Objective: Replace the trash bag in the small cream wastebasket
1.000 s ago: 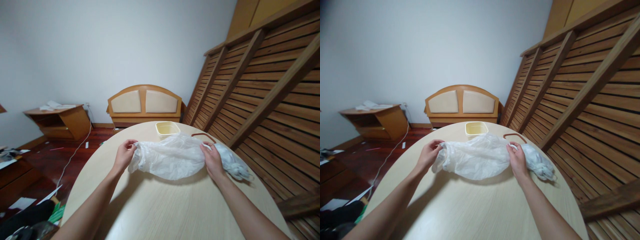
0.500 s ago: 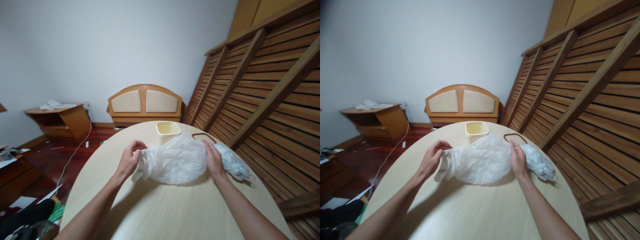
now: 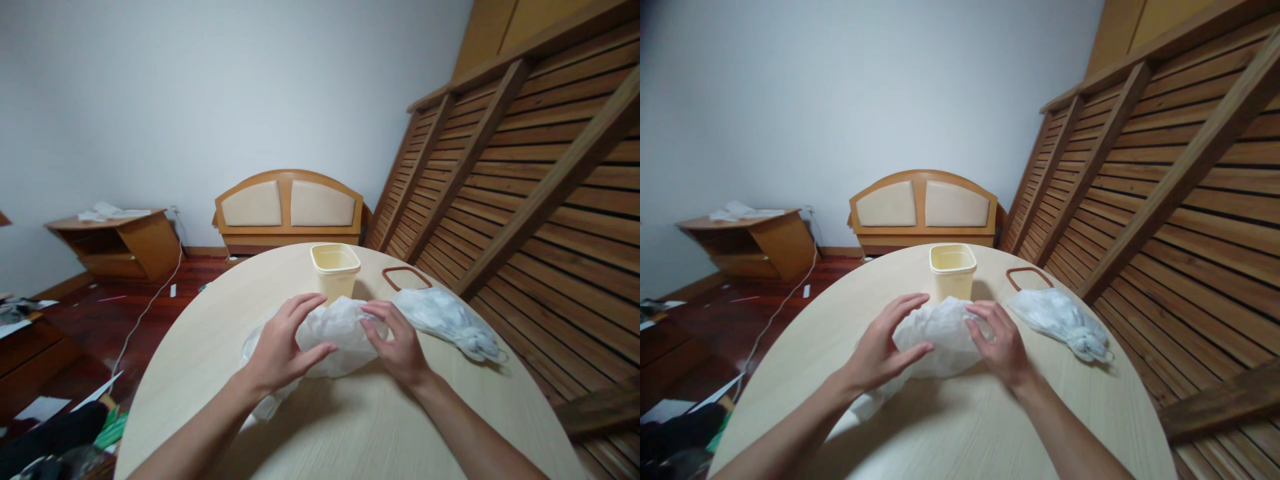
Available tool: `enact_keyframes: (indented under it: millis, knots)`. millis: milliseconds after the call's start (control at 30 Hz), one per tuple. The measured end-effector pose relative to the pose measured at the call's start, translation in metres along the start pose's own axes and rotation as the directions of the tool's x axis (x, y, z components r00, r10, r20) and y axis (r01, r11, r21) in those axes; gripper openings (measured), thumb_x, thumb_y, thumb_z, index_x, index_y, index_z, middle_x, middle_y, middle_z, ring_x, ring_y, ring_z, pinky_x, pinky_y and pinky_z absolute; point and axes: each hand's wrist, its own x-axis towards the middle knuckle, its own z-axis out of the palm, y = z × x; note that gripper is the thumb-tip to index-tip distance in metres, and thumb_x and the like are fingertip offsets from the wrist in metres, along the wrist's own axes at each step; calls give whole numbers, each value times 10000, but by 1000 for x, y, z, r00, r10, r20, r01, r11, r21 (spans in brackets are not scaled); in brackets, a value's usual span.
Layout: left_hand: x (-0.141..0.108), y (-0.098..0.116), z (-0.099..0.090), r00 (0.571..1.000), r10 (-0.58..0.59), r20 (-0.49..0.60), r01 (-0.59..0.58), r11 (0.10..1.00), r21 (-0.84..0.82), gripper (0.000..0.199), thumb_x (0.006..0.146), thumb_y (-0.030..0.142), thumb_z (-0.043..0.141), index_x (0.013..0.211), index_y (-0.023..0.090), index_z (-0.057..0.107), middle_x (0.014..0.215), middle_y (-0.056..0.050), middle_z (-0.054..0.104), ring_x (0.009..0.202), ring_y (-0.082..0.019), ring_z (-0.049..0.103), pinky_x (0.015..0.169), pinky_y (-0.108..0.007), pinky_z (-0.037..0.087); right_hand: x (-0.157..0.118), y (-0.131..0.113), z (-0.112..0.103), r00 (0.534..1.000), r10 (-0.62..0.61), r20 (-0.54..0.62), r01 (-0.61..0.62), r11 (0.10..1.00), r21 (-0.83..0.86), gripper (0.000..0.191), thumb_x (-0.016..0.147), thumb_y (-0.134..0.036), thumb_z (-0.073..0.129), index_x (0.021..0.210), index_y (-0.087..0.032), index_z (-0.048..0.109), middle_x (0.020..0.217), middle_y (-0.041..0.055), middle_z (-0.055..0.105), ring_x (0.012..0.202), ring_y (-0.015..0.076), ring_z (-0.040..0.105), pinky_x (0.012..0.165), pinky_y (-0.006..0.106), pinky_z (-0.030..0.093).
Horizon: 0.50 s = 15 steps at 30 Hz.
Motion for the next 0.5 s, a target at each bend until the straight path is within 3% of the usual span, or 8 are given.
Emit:
enact_keyframes:
  millis: [100, 167, 233, 367, 433, 500]
  knots:
    - [-3, 1, 6, 999, 6, 41, -7, 1000, 16, 271, 915, 301, 666, 1176, 232, 639, 1123, -78, 726, 1045, -229, 667, 910, -366, 523, -6, -11, 1, 990, -126, 67, 123, 991, 47, 322, 909, -190, 659, 1221, -265, 636, 1043, 56, 736, 950, 212, 704, 842, 348, 583]
    - [-3, -3, 9, 998, -62, 2, 62, 998, -16, 109, 942, 228, 581, 1008, 222, 667, 955, -48, 735, 894, -198, 675, 818, -328, 521, -11, -11, 1, 993, -81, 82, 70, 990, 125, 344, 941, -248, 619, 1284, -266, 594, 1062, 62, 736, 913, 207, 705, 798, 342, 592]
    - [0, -9, 9, 981, -172, -90, 160, 980, -119, 105, 935, 217, 551, 940, 210, 656, 873, -35, 716, 811, -177, 659, 752, -296, 508, -13, -7, 1, 996, 51, 74, -66, 973, 223, 322, 1002, -294, 513, 1321, -270, 554, 1048, 58, 742, 859, 190, 703, 744, 329, 593]
    - [8, -26, 4, 887, -376, -269, 237, 869, -434, 122, 889, 308, 610, 917, 191, 630, 823, -18, 665, 748, -151, 612, 663, -244, 474, -12, 9, 2, 943, 307, 126, -331, 889, 316, 269, 1046, -335, 425, 1270, -253, 550, 966, 50, 763, 770, 167, 689, 710, 320, 581]
    - [11, -35, 1, 837, -452, -308, 231, 802, -551, 174, 844, 344, 665, 902, 188, 616, 820, -6, 641, 741, -139, 584, 657, -230, 457, -10, 14, 2, 913, 349, 213, -399, 871, 285, 275, 1031, -364, 460, 1250, -236, 567, 1022, 74, 764, 851, 184, 700, 786, 356, 581]
    - [13, -41, 0, 791, -537, -293, 241, 714, -658, 233, 806, 373, 703, 909, 191, 600, 816, 9, 615, 720, -127, 557, 638, -219, 436, -10, 15, 1, 898, 309, 313, -395, 879, 265, 333, 1013, -404, 482, 1283, -230, 569, 1134, 101, 743, 976, 214, 694, 867, 403, 566]
